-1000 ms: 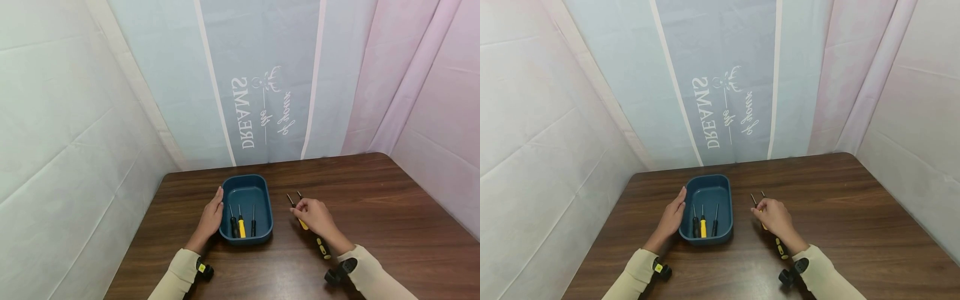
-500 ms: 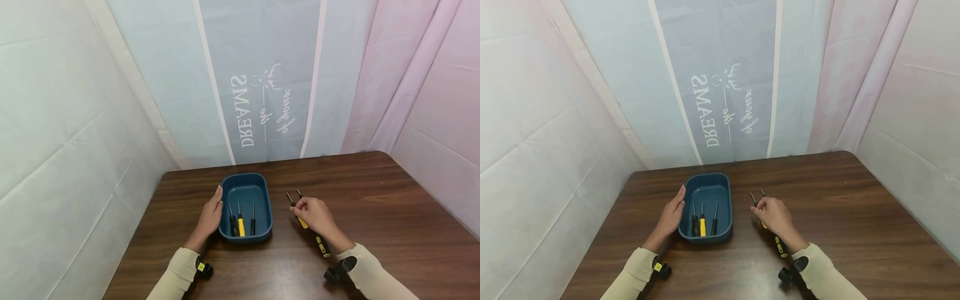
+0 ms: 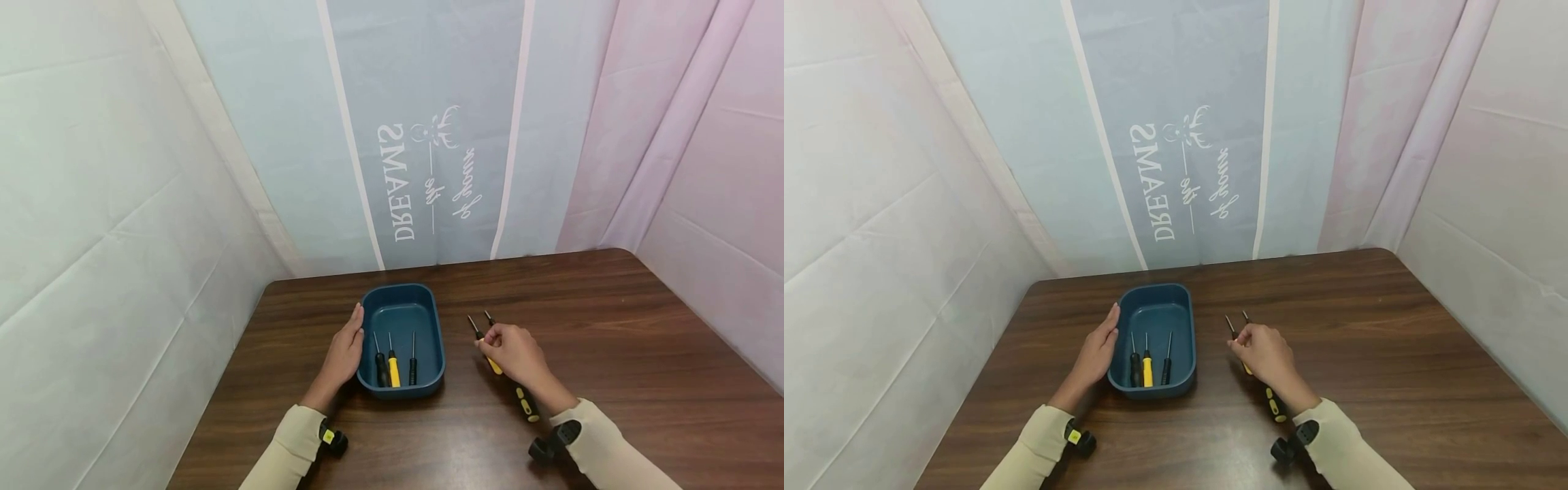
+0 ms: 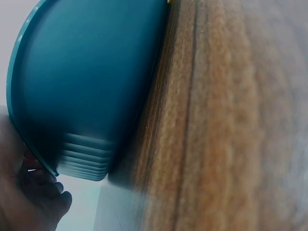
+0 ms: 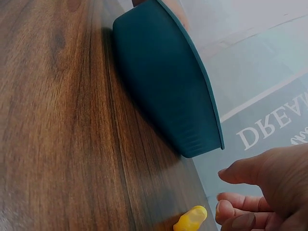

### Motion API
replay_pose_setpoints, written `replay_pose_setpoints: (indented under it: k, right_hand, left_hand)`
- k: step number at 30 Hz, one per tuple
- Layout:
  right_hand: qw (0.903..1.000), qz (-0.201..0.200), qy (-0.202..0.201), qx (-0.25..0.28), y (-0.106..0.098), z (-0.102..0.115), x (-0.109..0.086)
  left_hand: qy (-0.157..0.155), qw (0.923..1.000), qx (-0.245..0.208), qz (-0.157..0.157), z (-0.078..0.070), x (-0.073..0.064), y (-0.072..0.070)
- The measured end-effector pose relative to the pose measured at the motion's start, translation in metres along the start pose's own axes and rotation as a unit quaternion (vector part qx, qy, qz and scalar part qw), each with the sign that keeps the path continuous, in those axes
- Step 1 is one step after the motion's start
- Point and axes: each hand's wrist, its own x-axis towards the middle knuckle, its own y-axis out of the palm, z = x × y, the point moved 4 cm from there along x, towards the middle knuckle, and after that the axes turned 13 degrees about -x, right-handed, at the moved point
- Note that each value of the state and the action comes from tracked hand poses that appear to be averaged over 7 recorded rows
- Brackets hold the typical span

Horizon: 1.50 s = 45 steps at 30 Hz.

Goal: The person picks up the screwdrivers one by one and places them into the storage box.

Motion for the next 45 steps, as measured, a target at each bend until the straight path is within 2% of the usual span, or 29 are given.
replay_pose_setpoints:
  k: [21, 29, 37, 45]
  right_hand:
    - [0.9983, 0.012, 0.01, -0.056, 0.007, -0.001, -0.005]
    - [0.9984, -0.002, 0.001, -0.057, 0.011, -0.005, -0.008]
    - [0.9972, -0.008, 0.017, -0.073, 0.012, -0.009, -0.01]
    - [0.996, -0.009, 0.012, -0.088, 0.012, -0.011, -0.01]
  left_hand:
    - [0.01, 0.9999, 0.005, -0.003, 0.003, -0.004, 0.003]
    - [0.018, 0.9998, 0.003, -0.008, 0.002, -0.009, 0.004]
    - [0.005, 0.9999, 0.008, -0.006, 0.006, -0.009, 0.005]
    - [-0.001, 0.9999, 0.007, -0.008, 0.004, -0.009, 0.005]
